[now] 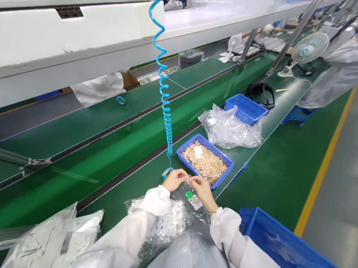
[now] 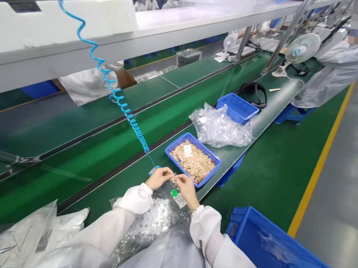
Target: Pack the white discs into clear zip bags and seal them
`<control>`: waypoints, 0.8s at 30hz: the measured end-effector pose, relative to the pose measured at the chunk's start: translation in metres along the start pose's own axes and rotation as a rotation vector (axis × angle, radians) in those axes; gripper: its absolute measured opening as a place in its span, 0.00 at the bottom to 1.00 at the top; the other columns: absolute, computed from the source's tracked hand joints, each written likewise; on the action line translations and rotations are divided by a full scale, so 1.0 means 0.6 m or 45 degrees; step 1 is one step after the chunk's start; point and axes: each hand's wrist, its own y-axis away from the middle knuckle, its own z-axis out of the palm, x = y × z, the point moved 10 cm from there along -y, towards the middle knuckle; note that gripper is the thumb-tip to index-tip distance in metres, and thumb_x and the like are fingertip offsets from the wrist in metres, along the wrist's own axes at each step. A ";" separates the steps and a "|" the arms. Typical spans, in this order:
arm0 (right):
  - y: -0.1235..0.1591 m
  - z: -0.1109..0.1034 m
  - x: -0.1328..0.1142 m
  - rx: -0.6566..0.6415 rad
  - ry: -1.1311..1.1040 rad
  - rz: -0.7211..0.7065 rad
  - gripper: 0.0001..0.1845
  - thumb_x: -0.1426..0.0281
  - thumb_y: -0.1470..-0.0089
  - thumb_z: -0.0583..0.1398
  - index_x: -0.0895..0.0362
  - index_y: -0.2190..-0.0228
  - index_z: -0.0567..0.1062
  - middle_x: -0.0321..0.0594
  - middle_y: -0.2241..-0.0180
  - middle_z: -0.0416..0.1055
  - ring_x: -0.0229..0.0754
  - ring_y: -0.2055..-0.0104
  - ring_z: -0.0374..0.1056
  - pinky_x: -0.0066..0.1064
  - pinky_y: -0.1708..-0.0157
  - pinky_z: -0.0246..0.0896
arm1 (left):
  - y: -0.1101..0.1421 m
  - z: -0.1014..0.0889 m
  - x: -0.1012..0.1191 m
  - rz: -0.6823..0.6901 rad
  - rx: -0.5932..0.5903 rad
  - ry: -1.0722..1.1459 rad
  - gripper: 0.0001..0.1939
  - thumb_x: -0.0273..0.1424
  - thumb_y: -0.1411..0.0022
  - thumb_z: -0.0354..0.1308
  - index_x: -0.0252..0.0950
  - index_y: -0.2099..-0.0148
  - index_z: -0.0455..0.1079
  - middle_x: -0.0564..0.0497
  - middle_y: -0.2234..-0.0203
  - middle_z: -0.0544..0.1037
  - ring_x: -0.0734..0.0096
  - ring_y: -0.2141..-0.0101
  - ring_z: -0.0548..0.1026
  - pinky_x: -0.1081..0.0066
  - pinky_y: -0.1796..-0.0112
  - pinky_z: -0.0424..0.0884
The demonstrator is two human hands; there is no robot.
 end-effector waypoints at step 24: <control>-0.019 0.018 -0.039 -0.082 0.042 -0.038 0.11 0.65 0.45 0.61 0.61 0.72 0.72 0.34 0.71 0.71 0.36 0.67 0.68 0.34 0.62 0.65 | 0.016 -0.031 0.034 -0.011 0.156 -0.099 0.12 0.36 0.37 0.57 0.31 0.64 0.72 0.52 0.70 0.77 0.70 0.66 0.76 0.62 0.59 0.72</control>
